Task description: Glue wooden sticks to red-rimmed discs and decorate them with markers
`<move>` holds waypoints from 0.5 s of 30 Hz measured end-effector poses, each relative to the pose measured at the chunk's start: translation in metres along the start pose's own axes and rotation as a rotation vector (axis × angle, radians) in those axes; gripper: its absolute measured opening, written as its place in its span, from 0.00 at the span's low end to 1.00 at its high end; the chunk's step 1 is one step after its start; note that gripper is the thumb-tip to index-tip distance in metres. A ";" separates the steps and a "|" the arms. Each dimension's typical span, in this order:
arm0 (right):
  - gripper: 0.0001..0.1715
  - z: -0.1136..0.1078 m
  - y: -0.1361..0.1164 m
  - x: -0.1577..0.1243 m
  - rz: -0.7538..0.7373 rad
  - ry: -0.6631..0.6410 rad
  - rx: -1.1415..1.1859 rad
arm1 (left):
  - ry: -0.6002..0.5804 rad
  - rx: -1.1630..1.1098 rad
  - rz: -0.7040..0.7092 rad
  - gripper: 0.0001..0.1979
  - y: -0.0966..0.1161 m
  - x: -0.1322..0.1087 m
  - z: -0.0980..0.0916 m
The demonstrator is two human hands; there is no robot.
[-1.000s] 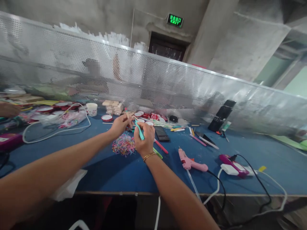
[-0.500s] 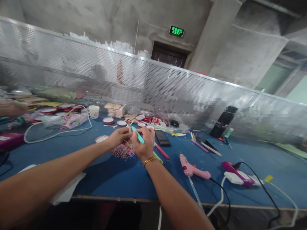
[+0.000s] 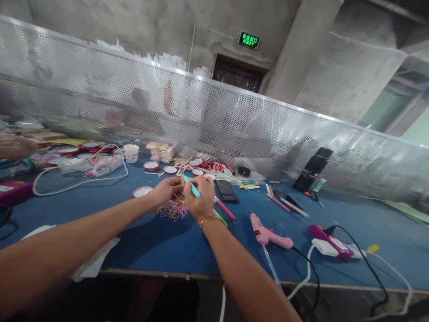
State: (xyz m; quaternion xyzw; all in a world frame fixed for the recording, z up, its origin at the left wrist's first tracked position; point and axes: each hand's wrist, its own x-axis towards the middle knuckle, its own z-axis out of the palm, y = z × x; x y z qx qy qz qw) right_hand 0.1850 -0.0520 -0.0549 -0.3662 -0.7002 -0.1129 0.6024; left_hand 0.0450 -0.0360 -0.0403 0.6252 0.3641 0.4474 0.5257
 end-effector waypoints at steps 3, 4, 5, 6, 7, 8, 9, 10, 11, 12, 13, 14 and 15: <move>0.05 0.001 0.000 0.000 0.007 0.002 0.003 | -0.005 -0.006 -0.004 0.11 0.000 0.000 0.000; 0.06 0.001 0.000 0.000 0.007 0.001 0.006 | -0.004 -0.007 -0.005 0.11 0.000 0.000 0.000; 0.06 0.001 0.000 0.000 0.007 0.001 0.008 | -0.003 -0.008 -0.007 0.10 0.000 0.001 0.000; 0.06 0.001 0.000 -0.001 0.006 0.000 0.009 | -0.002 -0.006 -0.009 0.10 -0.001 0.001 0.000; 0.05 0.001 0.000 -0.001 0.008 0.000 0.010 | -0.002 -0.004 -0.010 0.10 -0.001 0.001 0.000; 0.05 0.001 0.000 -0.001 0.009 0.000 0.011 | -0.002 -0.001 -0.010 0.10 -0.001 0.002 0.000; 0.05 0.001 -0.001 -0.001 0.010 0.000 0.012 | -0.002 0.002 -0.010 0.10 -0.002 0.002 0.000; 0.05 0.001 -0.001 -0.001 0.010 0.000 0.014 | -0.002 0.004 -0.011 0.09 -0.002 0.002 0.000; 0.05 0.001 -0.001 -0.001 0.008 0.000 0.017 | -0.003 0.006 -0.013 0.09 -0.003 0.003 0.000; 0.05 0.001 -0.001 -0.001 0.006 -0.001 0.019 | -0.004 0.007 -0.013 0.09 -0.003 0.003 0.000; 0.05 0.001 0.000 -0.001 0.004 -0.003 0.021 | -0.005 0.009 -0.014 0.09 -0.003 0.003 0.000; 0.05 0.001 0.000 -0.001 0.002 -0.005 0.022 | -0.006 0.012 -0.014 0.09 -0.004 0.003 0.000; 0.05 0.001 0.000 -0.001 0.002 -0.007 0.022 | -0.008 0.013 -0.011 0.09 -0.004 0.004 0.000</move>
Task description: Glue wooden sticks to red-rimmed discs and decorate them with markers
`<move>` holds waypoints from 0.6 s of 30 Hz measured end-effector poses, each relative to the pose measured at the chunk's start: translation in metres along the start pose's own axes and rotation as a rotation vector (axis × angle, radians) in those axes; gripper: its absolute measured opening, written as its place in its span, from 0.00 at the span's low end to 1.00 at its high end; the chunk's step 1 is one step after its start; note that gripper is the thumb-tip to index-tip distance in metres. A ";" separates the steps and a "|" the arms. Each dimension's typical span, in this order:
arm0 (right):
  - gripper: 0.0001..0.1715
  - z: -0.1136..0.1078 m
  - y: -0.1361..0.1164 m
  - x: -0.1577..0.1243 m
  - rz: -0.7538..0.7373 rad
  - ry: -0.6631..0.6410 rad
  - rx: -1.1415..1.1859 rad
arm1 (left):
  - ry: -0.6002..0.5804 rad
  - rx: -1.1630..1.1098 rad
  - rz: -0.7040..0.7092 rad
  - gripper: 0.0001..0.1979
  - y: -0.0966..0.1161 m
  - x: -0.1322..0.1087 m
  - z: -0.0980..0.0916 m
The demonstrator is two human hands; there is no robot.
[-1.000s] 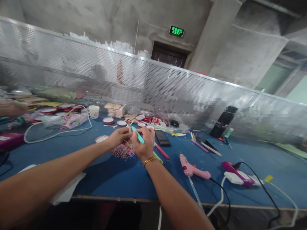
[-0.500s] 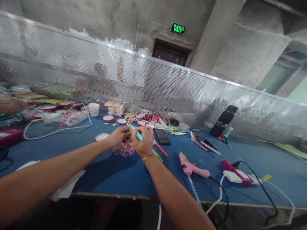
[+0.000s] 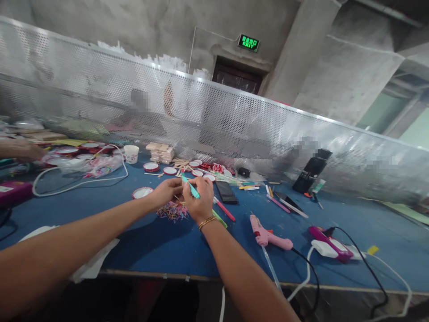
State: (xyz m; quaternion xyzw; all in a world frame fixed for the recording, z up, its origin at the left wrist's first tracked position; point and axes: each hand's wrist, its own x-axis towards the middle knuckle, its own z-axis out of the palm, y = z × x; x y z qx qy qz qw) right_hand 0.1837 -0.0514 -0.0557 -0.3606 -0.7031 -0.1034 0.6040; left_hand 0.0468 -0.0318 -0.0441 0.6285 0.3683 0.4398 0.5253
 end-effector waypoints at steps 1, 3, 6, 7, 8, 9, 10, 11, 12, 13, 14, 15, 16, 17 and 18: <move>0.05 0.000 0.000 0.000 0.000 -0.003 0.000 | -0.003 0.000 0.004 0.10 -0.001 0.000 0.000; 0.05 0.000 0.000 0.000 0.002 -0.005 -0.002 | -0.006 -0.004 0.011 0.10 -0.002 0.001 0.000; 0.05 0.000 -0.001 0.000 0.002 -0.004 -0.005 | -0.001 -0.007 0.011 0.09 -0.003 0.002 0.000; 0.06 0.000 -0.001 0.000 0.001 -0.002 -0.006 | 0.003 -0.009 0.007 0.09 -0.003 0.002 -0.001; 0.06 0.000 -0.001 0.000 0.001 0.001 -0.007 | 0.008 -0.011 0.003 0.09 -0.003 0.002 0.000; 0.06 0.000 0.000 0.000 0.003 0.004 -0.010 | 0.014 -0.016 -0.001 0.09 -0.002 0.001 0.000; 0.06 0.000 0.000 0.000 0.008 0.006 -0.014 | 0.019 -0.022 -0.004 0.10 -0.001 0.001 0.000; 0.06 0.000 0.001 0.000 0.014 0.009 -0.018 | 0.021 -0.027 -0.007 0.11 0.000 0.001 0.000; 0.06 0.000 0.002 0.000 0.022 0.012 -0.021 | 0.023 -0.029 -0.009 0.11 0.001 0.000 0.000; 0.06 -0.001 0.002 0.000 0.030 0.015 -0.024 | 0.024 -0.028 -0.010 0.12 0.001 0.000 0.000; 0.06 -0.001 0.003 0.000 0.036 0.018 -0.024 | 0.022 -0.026 -0.009 0.12 0.002 0.000 0.000; 0.06 -0.001 0.003 0.000 0.040 0.019 -0.024 | 0.020 -0.025 -0.010 0.13 0.002 0.000 0.000; 0.06 -0.001 0.003 0.000 0.041 0.020 -0.021 | 0.019 -0.024 -0.009 0.13 0.002 0.000 -0.001; 0.06 -0.001 0.003 0.000 0.039 0.021 -0.019 | 0.017 -0.024 -0.007 0.13 0.002 0.000 -0.001; 0.06 -0.001 0.002 0.000 0.035 0.020 -0.015 | 0.017 -0.027 -0.006 0.13 0.002 0.000 -0.001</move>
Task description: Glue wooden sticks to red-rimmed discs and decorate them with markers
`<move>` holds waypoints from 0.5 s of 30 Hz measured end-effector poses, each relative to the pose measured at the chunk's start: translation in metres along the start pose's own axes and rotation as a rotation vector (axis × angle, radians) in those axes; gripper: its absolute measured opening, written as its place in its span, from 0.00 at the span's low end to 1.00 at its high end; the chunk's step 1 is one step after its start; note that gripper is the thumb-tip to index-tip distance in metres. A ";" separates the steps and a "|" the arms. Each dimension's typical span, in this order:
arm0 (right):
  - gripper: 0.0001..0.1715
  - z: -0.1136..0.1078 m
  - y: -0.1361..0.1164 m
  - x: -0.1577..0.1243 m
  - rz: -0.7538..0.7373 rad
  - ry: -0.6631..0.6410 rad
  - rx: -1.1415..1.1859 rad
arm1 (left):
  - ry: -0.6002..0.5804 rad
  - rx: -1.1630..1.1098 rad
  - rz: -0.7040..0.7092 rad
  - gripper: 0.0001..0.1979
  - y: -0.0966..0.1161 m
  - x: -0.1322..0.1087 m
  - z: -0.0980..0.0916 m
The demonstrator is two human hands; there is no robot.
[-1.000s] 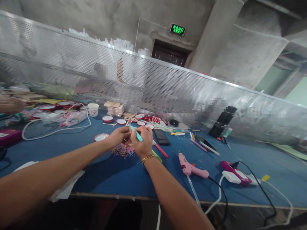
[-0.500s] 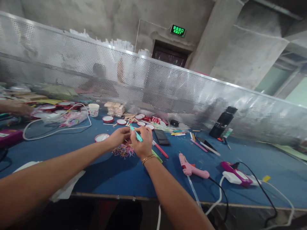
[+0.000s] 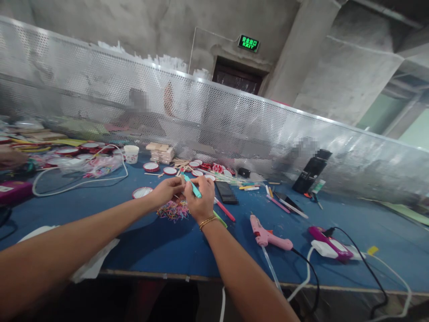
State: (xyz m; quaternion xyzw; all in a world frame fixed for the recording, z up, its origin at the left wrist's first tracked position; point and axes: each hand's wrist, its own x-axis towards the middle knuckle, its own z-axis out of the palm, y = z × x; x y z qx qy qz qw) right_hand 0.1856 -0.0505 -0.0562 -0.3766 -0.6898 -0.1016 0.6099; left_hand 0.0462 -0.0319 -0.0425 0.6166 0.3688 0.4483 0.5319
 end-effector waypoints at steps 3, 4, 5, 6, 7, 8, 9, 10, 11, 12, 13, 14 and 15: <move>0.06 0.000 -0.003 0.000 -0.011 -0.004 0.012 | 0.001 -0.006 -0.006 0.13 -0.002 0.001 0.000; 0.06 0.000 -0.003 0.000 -0.012 -0.004 0.015 | 0.001 -0.010 -0.009 0.13 -0.003 0.001 0.000; 0.06 0.000 -0.004 0.000 -0.012 -0.005 0.017 | -0.001 -0.015 -0.011 0.12 -0.004 0.001 0.000; 0.06 0.001 -0.004 0.000 -0.010 -0.008 0.017 | -0.005 -0.018 -0.010 0.12 -0.004 0.001 0.000; 0.06 0.001 -0.004 0.000 -0.008 -0.011 0.015 | -0.008 -0.020 -0.007 0.12 -0.005 0.002 0.000; 0.06 0.001 -0.004 0.000 -0.007 -0.016 0.011 | -0.010 -0.022 -0.004 0.12 -0.005 0.002 0.000; 0.06 0.001 -0.004 0.001 -0.006 -0.020 0.007 | -0.011 -0.022 -0.002 0.12 -0.005 0.002 0.000; 0.06 0.001 -0.003 0.001 -0.006 -0.025 0.004 | -0.011 -0.020 -0.001 0.12 -0.005 0.002 0.000; 0.06 0.001 -0.003 0.001 -0.006 -0.027 0.003 | -0.009 -0.016 -0.001 0.11 -0.005 0.002 0.000; 0.06 0.001 -0.002 0.001 -0.004 -0.027 0.002 | -0.005 -0.011 -0.002 0.11 -0.004 0.001 0.000; 0.06 0.001 -0.001 0.001 -0.001 -0.026 0.000 | -0.002 -0.007 -0.003 0.11 -0.003 0.001 0.000; 0.06 0.001 -0.001 0.001 0.004 -0.025 -0.002 | 0.001 -0.002 -0.004 0.11 -0.002 0.001 0.001; 0.06 0.001 0.000 0.001 0.011 -0.021 -0.004 | 0.004 0.002 -0.006 0.11 -0.001 0.001 0.001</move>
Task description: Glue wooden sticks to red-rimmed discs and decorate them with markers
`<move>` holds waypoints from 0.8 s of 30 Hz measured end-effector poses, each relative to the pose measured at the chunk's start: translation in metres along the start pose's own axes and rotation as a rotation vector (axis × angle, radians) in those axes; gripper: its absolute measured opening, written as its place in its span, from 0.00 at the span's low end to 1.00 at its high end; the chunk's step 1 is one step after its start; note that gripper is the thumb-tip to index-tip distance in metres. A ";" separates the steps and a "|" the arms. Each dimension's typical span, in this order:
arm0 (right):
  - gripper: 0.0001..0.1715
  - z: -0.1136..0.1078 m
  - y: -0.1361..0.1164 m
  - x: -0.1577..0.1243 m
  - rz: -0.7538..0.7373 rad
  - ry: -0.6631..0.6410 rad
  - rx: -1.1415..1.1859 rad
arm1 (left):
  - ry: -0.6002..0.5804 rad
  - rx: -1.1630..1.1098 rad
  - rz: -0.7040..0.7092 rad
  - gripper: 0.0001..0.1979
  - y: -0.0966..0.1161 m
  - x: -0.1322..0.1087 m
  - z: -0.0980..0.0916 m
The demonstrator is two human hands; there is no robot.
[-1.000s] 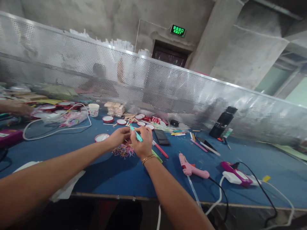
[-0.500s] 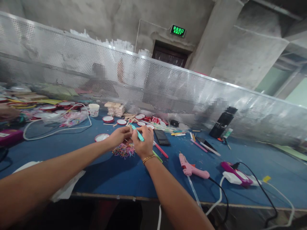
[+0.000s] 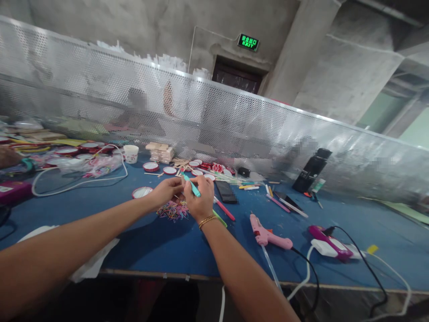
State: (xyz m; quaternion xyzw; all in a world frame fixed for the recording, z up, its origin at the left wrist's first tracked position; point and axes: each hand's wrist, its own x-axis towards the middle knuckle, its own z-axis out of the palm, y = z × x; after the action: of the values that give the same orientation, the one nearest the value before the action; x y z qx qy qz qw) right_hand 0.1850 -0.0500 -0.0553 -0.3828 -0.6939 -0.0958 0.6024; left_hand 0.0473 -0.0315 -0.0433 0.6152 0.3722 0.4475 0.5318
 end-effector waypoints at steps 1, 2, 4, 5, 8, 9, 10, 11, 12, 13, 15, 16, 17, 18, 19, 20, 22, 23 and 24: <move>0.06 0.000 0.000 0.000 0.006 0.003 -0.002 | 0.002 0.002 -0.002 0.11 0.001 0.000 0.000; 0.06 -0.001 0.000 0.000 0.010 0.005 -0.001 | 0.002 0.002 -0.003 0.11 0.001 0.000 0.000; 0.06 -0.001 -0.001 0.000 0.008 0.007 0.005 | 0.000 -0.002 -0.002 0.10 0.002 -0.001 0.001; 0.06 -0.001 -0.002 0.000 0.004 0.005 0.009 | -0.003 -0.006 -0.001 0.10 0.001 -0.001 0.000; 0.07 0.000 -0.004 -0.001 0.001 -0.004 0.012 | -0.014 -0.019 0.010 0.11 -0.001 -0.001 0.000; 0.07 0.001 -0.004 -0.001 0.002 -0.008 0.012 | -0.016 -0.021 0.014 0.12 -0.002 -0.001 0.000; 0.07 0.001 -0.003 -0.001 0.003 -0.010 0.011 | -0.014 -0.019 0.016 0.12 -0.002 0.000 0.000; 0.06 0.001 -0.003 -0.001 0.004 -0.008 0.010 | -0.011 -0.016 0.015 0.12 -0.002 0.000 0.000; 0.06 0.001 -0.002 0.000 0.007 -0.005 0.009 | -0.006 -0.014 0.013 0.11 -0.002 0.000 0.000; 0.06 0.001 -0.002 0.000 0.010 -0.002 0.007 | -0.002 -0.010 0.010 0.11 -0.001 0.000 0.000; 0.06 0.000 -0.001 0.000 0.016 0.005 0.004 | 0.004 -0.008 0.007 0.11 0.000 0.000 0.000; 0.06 0.000 -0.001 0.000 0.017 0.007 0.005 | 0.003 -0.009 0.008 0.12 0.000 0.000 0.000; 0.06 0.000 -0.001 0.000 0.015 0.006 0.008 | 0.005 -0.010 0.008 0.12 0.001 0.000 0.001; 0.06 0.000 -0.002 0.000 0.011 0.004 0.011 | 0.005 -0.009 0.007 0.12 0.001 0.000 0.001; 0.07 0.000 -0.002 0.000 0.008 -0.001 0.014 | 0.004 -0.007 0.006 0.12 0.000 -0.001 0.001; 0.07 0.000 -0.003 0.000 0.006 -0.008 0.015 | 0.004 -0.005 0.004 0.12 0.000 -0.001 0.001; 0.07 0.001 -0.002 0.000 0.009 -0.018 0.011 | 0.003 -0.002 0.003 0.13 -0.001 0.000 0.001; 0.06 0.001 -0.002 0.000 0.014 -0.018 0.008 | 0.000 -0.003 0.005 0.13 -0.001 0.000 0.000; 0.06 0.001 -0.002 0.000 0.018 -0.014 0.007 | -0.004 -0.006 0.009 0.14 -0.002 0.000 0.000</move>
State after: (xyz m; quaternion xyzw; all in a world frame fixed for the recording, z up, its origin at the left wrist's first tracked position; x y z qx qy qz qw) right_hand 0.1836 -0.0506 -0.0546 -0.3875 -0.6950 -0.0853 0.5996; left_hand 0.0476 -0.0313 -0.0450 0.6159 0.3672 0.4498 0.5324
